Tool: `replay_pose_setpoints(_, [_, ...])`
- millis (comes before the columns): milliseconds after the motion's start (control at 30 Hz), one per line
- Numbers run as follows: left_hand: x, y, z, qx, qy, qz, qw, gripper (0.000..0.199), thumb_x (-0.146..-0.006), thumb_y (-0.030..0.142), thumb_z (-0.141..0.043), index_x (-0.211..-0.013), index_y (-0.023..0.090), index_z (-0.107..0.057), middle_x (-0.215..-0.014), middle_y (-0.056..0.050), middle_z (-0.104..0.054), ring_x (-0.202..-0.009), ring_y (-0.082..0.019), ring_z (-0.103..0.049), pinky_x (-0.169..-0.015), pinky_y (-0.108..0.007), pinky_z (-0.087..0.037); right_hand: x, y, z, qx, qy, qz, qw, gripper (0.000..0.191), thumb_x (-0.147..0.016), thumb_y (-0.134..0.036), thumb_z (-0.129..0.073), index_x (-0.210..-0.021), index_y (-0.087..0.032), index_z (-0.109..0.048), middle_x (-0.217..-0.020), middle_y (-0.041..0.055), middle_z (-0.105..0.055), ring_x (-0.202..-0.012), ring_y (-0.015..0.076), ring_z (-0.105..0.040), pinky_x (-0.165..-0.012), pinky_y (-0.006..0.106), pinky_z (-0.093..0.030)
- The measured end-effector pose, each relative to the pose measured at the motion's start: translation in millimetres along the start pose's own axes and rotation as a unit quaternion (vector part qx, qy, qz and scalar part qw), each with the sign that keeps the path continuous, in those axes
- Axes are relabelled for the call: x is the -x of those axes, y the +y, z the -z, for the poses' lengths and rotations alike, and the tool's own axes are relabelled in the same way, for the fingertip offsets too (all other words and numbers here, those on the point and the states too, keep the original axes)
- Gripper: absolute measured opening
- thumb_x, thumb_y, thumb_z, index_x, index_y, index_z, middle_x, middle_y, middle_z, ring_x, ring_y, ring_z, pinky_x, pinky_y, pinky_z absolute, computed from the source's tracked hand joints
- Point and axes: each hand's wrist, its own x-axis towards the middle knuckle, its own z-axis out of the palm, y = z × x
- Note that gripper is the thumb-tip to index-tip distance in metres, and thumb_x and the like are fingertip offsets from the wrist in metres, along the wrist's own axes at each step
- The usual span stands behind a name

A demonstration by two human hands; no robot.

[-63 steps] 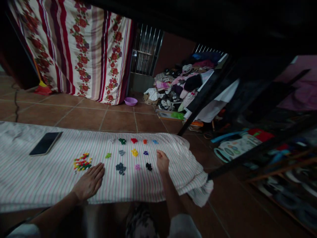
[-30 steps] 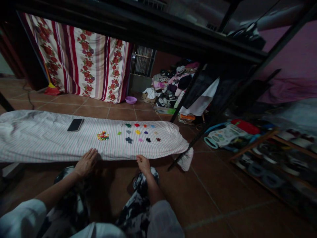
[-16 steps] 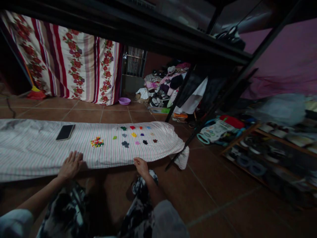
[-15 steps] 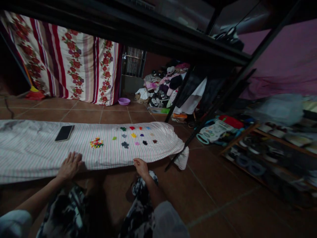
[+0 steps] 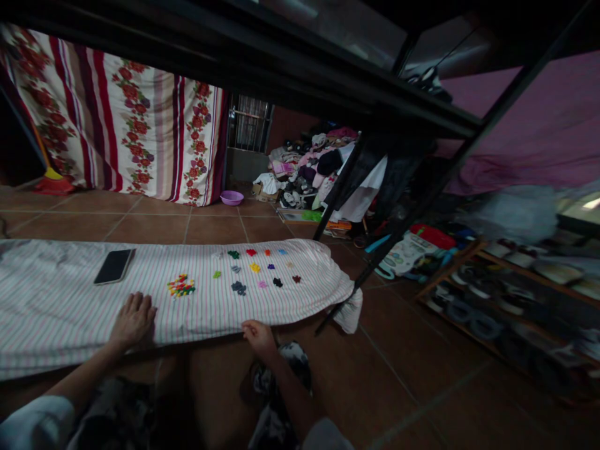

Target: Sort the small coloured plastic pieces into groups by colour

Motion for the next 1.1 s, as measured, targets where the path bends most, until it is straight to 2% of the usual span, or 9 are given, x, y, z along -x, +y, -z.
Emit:
replay_pose_setpoints(167, [-12.1, 15.1, -4.9, 0.001, 0.021, 0.025, 0.999, 0.054, -0.085, 0.032, -0.027, -0.119, 0.001, -0.055, -0.135, -0.028, -0.048, -0.133, -0.036, -0.036, -0.102, -0.053, -0.035, -1.9, -10.5, -11.2, 0.025, -0.032, -0.001, 0.999, 0.030, -0.076, -0.043, -0.054, -0.084, -0.021, -0.072, -0.074, 0.0034, -0.071, -0.071, 0.0202, -0.068, -0.068, 0.032, -0.054])
replay_pose_setpoints(300, [-16.7, 26.2, -9.0, 0.010, 0.035, 0.026, 0.999, 0.057, -0.085, 0.032, -0.027, -0.121, -0.003, -0.054, -0.133, -0.028, -0.050, -0.131, -0.035, -0.040, -0.104, -0.051, -0.034, -10.7, -22.1, -20.1, 0.033, -0.054, 0.020, 0.998, 0.029, -0.078, -0.040, -0.052, -0.087, -0.021, -0.072, -0.076, 0.0035, -0.072, -0.073, 0.0194, -0.068, -0.070, 0.031, -0.054])
replay_pose_setpoints(367, [-16.2, 28.9, -11.2, 0.022, 0.050, 0.037, 0.998, 0.057, -0.085, 0.032, -0.026, -0.123, -0.001, -0.053, -0.132, -0.027, -0.052, -0.131, -0.034, -0.041, -0.104, -0.052, -0.034, -18.5, -26.5, -26.8, 0.033, -0.063, 0.037, 0.997, 0.027, -0.078, -0.040, -0.054, -0.088, -0.022, -0.072, -0.079, 0.0037, -0.072, -0.075, 0.0191, -0.067, -0.071, 0.031, -0.054])
replay_pose_setpoints(567, [-12.3, 33.2, -9.0, 0.039, 0.066, 0.056, 0.995, 0.054, -0.085, 0.031, -0.029, -0.124, 0.003, -0.054, -0.130, -0.022, -0.055, -0.130, -0.031, -0.043, -0.106, -0.049, -0.033, -53.7, -33.5, -56.9, 0.040, -0.097, 0.074, 0.992, 0.026, -0.080, -0.036, -0.054, -0.092, -0.021, -0.071, -0.082, 0.0029, -0.072, -0.072, 0.0169, -0.066, -0.069, 0.030, -0.054])
replay_pose_setpoints(700, [-12.4, 35.8, -6.9, 0.033, 0.073, 0.059, 0.995, 0.053, -0.085, 0.030, -0.029, -0.124, 0.003, -0.054, -0.131, -0.022, -0.055, -0.130, -0.031, -0.043, -0.106, -0.048, -0.032, -84.1, -44.2, -78.1, 0.086, -0.086, 0.122, 0.985, 0.023, -0.081, -0.025, -0.053, -0.094, -0.022, -0.071, -0.092, 0.0038, -0.070, -0.083, 0.0166, -0.064, -0.076, 0.029, -0.052])
replay_pose_setpoints(867, [-12.7, 34.8, -9.4, 0.033, 0.071, 0.056, 0.995, 0.052, -0.084, 0.029, -0.033, -0.125, 0.003, -0.053, -0.132, -0.022, -0.054, -0.130, -0.032, -0.043, -0.106, -0.048, -0.032, -120.1, -59.5, -102.3, 0.157, -0.073, 0.152, 0.973, 0.025, -0.081, -0.014, -0.051, -0.096, -0.021, -0.070, -0.094, 0.0036, -0.067, -0.087, 0.0152, -0.061, -0.081, 0.027, -0.048])
replay_pose_setpoints(1100, [-12.5, 35.2, -10.0, 0.008, 0.067, 0.056, 0.996, 0.051, -0.084, 0.029, -0.033, -0.123, 0.002, -0.054, -0.131, -0.023, -0.054, -0.128, -0.032, -0.044, -0.107, -0.046, -0.031, -147.3, -68.6, -131.6, 0.208, -0.075, 0.159, 0.962, 0.028, -0.082, -0.010, -0.048, -0.096, -0.022, -0.069, -0.096, 0.0035, -0.065, -0.094, 0.0153, -0.057, -0.087, 0.026, -0.043])
